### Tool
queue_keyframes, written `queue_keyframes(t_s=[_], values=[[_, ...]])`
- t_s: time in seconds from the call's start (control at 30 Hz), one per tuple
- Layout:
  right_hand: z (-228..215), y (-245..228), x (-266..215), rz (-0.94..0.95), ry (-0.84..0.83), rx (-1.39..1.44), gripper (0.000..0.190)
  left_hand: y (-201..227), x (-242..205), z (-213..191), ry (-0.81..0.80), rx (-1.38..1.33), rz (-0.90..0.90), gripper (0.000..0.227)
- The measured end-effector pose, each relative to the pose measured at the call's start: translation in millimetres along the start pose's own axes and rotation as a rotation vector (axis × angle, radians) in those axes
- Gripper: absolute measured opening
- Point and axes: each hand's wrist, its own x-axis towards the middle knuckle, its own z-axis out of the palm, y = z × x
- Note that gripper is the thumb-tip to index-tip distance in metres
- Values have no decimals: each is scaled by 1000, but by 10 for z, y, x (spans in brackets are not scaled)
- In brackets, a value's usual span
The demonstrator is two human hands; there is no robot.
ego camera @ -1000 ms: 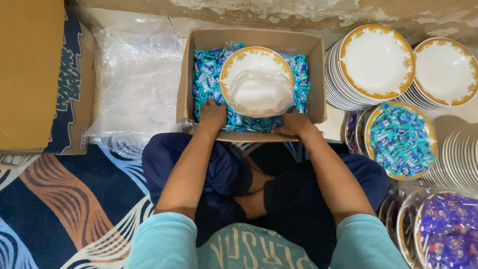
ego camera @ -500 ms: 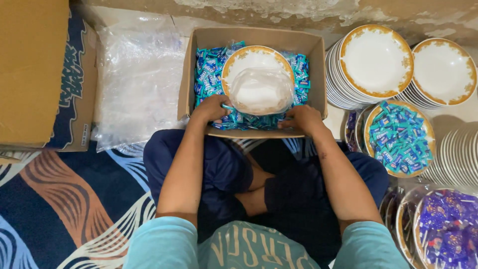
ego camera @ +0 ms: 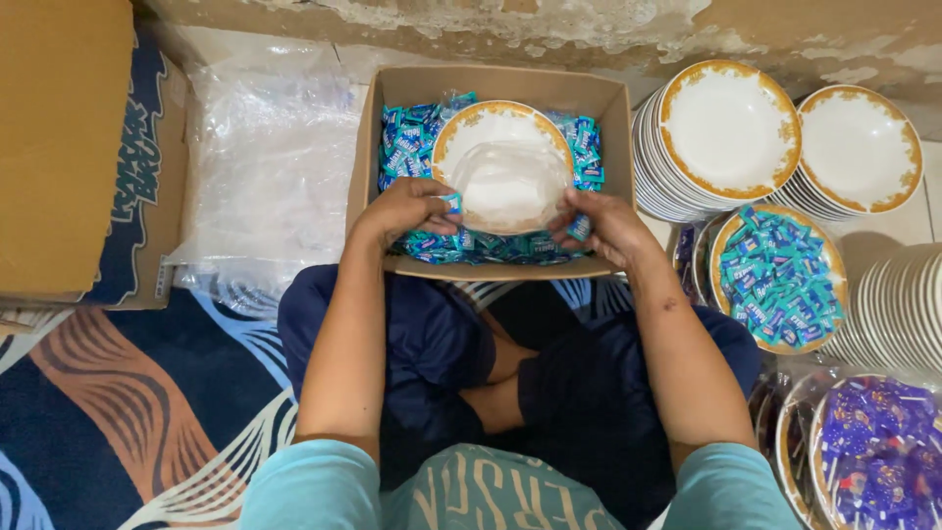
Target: Wrapping plates in plastic and packing them into a box with small packets
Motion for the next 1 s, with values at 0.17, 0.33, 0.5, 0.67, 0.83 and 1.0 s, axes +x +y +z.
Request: queue_keyframes(t_s=[0.17, 0.33, 0.5, 0.67, 0.83, 1.0], values=[[231, -125, 64, -178, -188, 339, 59, -314, 443, 100, -38, -58, 250, 57], [112, -220, -114, -235, -104, 265, 52, -515, 575, -261, 139, -45, 265, 30], [-373, 312, 317, -43, 49, -1322, 33, -1145, 994, -390, 144, 1158, -59, 48], [-185, 751, 652, -46, -184, -1468, 59, -1387, 1251, -291, 54, 1257, -61, 51], [-44, 624, 519, -121, -223, -1647, 38, -870, 712, -272, 63, 1048, -56, 31], [-152, 401, 391, -22, 85, -1597, 31, -686, 542, -229, 99, 911, -28, 22]])
